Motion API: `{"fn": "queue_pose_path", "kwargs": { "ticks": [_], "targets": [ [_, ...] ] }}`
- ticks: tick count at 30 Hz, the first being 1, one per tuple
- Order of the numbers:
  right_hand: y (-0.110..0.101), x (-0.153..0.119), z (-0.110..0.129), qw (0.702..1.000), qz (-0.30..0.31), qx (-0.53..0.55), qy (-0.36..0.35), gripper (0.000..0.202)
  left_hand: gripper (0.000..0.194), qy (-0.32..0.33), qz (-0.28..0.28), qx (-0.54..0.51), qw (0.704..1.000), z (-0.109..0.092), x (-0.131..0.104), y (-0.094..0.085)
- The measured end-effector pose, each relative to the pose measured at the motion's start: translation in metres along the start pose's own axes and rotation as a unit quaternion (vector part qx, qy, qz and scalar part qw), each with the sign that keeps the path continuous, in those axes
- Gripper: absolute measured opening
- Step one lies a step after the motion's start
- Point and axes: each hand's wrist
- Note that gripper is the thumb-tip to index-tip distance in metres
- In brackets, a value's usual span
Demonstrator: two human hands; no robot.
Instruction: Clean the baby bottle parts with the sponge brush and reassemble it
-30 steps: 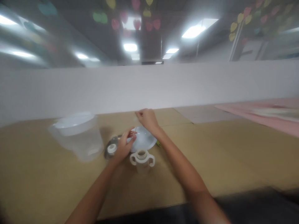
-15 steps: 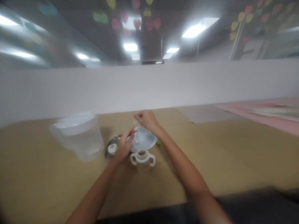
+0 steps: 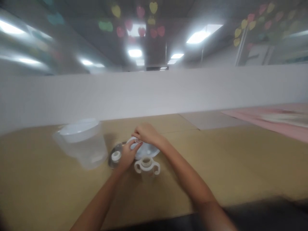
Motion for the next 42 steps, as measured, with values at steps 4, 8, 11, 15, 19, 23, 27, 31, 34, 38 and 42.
{"fn": "queue_pose_path", "kwargs": {
  "ticks": [4, 8, 11, 15, 19, 23, 27, 31, 34, 38, 42],
  "targets": [
    [0.001, 0.003, 0.007, 0.994, -0.09, -0.056, -0.009, 0.034, 0.017, 0.01, 0.011, 0.019, 1.0, 0.002, -0.001, 0.0],
    [0.001, 0.002, 0.007, 0.985, -0.17, -0.025, -0.004, 0.034, 0.017, 0.01, 0.008, 0.021, 1.0, 0.002, 0.0, -0.001],
    [0.0, 0.002, 0.005, 0.975, -0.223, 0.021, 0.019, 0.035, 0.016, 0.016, -0.005, 0.018, 1.0, 0.0, -0.001, -0.002],
    [-0.001, 0.002, 0.006, 0.955, -0.281, 0.078, 0.049, 0.033, 0.014, 0.033, -0.003, 0.031, 0.999, 0.003, -0.003, 0.0],
    [-0.006, 0.002, 0.01, 0.933, -0.337, 0.111, 0.058, 0.032, 0.014, 0.04, 0.005, 0.051, 0.998, 0.009, -0.005, 0.002],
    [-0.024, -0.003, -0.003, 0.867, -0.455, 0.165, 0.116, 0.034, 0.016, 0.042, 0.025, 0.072, 0.996, 0.01, -0.006, 0.002],
    [-0.044, -0.009, -0.041, 0.786, -0.498, 0.291, 0.223, 0.041, 0.015, 0.045, 0.024, 0.097, 0.994, 0.01, -0.008, 0.003],
    [-0.035, -0.011, -0.085, 0.754, -0.405, 0.4, 0.327, 0.037, 0.017, 0.062, 0.022, 0.118, 0.991, 0.009, -0.011, 0.004],
    [-0.009, -0.007, -0.107, 0.749, -0.331, 0.443, 0.364, 0.033, 0.017, 0.07, 0.024, 0.12, 0.99, 0.008, -0.012, 0.004],
    [0.035, -0.001, -0.118, 0.75, -0.255, 0.437, 0.426, 0.023, 0.019, 0.084, 0.033, 0.125, 0.988, 0.008, -0.012, 0.003],
    [0.07, -0.001, -0.122, 0.759, -0.176, 0.43, 0.457, 0.017, 0.021, 0.1, 0.043, 0.111, 0.988, 0.008, -0.011, 0.003]
  ]
}}
Point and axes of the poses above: each hand's wrist, its own x-axis towards the middle knuckle, its own y-axis out of the palm, z = x × y, and after that the axes turned 10 degrees about -z, right-handed
